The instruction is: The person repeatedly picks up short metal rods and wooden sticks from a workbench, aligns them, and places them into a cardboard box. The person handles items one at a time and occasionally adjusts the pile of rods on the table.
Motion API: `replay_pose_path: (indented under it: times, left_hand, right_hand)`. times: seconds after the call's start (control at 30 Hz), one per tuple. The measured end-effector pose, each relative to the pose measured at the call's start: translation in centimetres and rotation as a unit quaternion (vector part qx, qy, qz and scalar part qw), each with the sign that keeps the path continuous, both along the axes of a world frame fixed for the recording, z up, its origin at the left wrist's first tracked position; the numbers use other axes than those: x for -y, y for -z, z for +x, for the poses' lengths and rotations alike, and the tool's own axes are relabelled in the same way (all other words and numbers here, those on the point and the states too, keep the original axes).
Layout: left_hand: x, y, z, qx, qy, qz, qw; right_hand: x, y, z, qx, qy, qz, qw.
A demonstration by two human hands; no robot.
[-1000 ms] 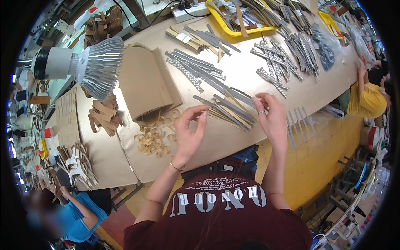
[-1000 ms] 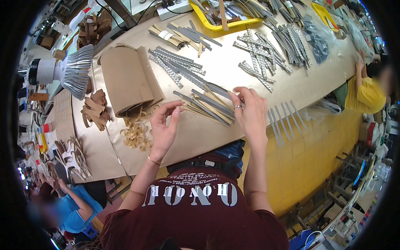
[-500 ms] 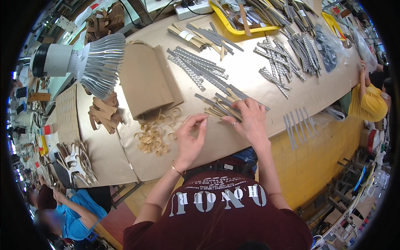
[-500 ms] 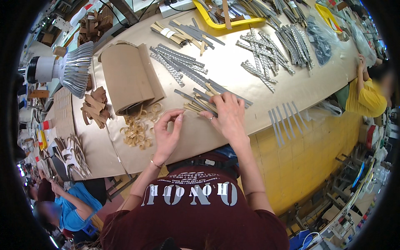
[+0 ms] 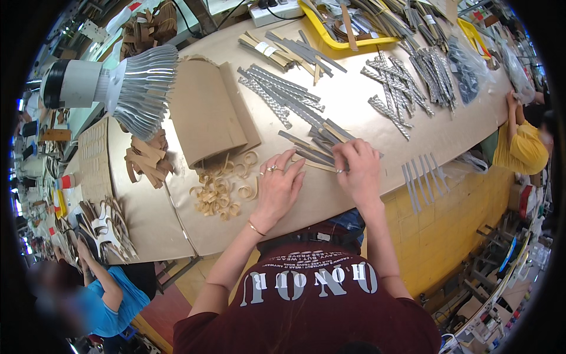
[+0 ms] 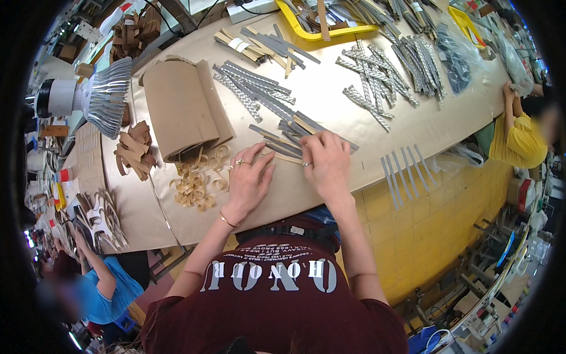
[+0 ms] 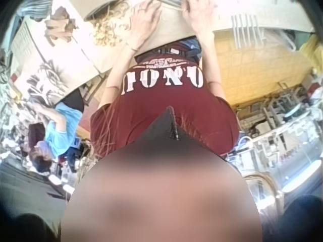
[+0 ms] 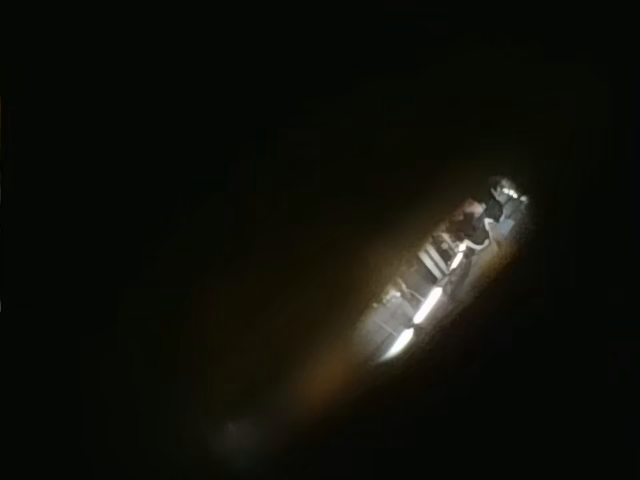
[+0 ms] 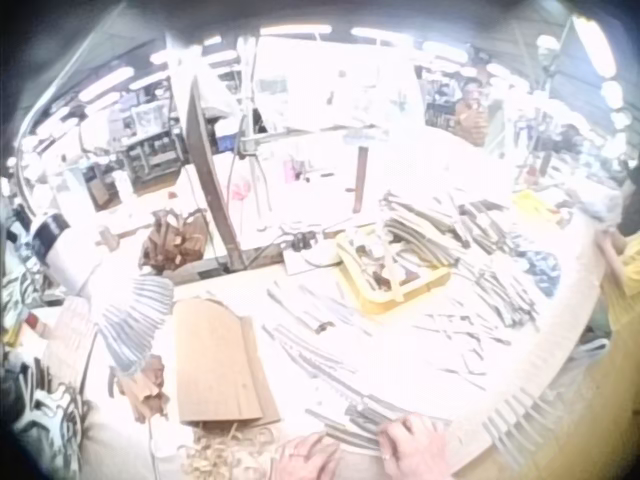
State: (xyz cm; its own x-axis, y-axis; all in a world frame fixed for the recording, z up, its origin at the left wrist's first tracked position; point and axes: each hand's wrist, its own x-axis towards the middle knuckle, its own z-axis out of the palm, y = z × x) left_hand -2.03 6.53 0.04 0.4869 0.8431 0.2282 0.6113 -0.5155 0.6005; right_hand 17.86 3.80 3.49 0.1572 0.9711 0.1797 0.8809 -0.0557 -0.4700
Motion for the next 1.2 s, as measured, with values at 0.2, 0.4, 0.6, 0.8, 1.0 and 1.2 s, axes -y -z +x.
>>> replay_pose_path:
  times: [0.2, 0.4, 0.6, 0.8, 1.0, 1.2]
  left_hand:
    - [-0.1, 0.1, -0.5, 0.069, -0.011, -0.034, 0.997]
    - [0.0, -0.9, -0.6, 0.157, -0.062, -0.102, 0.980]
    - [-1.0, -2.0, 0.1, 0.220, -0.097, -0.145, 0.960]
    - [-1.6, -3.0, 1.6, 0.362, -0.083, -0.216, 0.903]
    - [-1.8, -4.4, 2.2, 0.377, -0.104, -0.157, 0.907]
    - [-1.9, -6.3, 1.5, 0.259, -0.037, 0.136, 0.956]
  right_hand:
    - [-0.2, 0.6, -1.7, -0.009, -0.025, -0.003, 1.000]
    - [-0.8, 0.8, -1.7, -0.009, -0.024, -0.019, 0.999]
    - [-0.9, -0.6, -0.9, -0.001, -0.027, 0.029, 0.999]
    - [-0.5, -3.2, -0.9, -0.008, -0.048, 0.029, 0.998]
    - [-0.6, -4.3, -1.1, -0.041, -0.022, 0.038, 0.998]
    - [0.9, -7.0, -0.9, -0.289, -0.022, -0.007, 0.957]
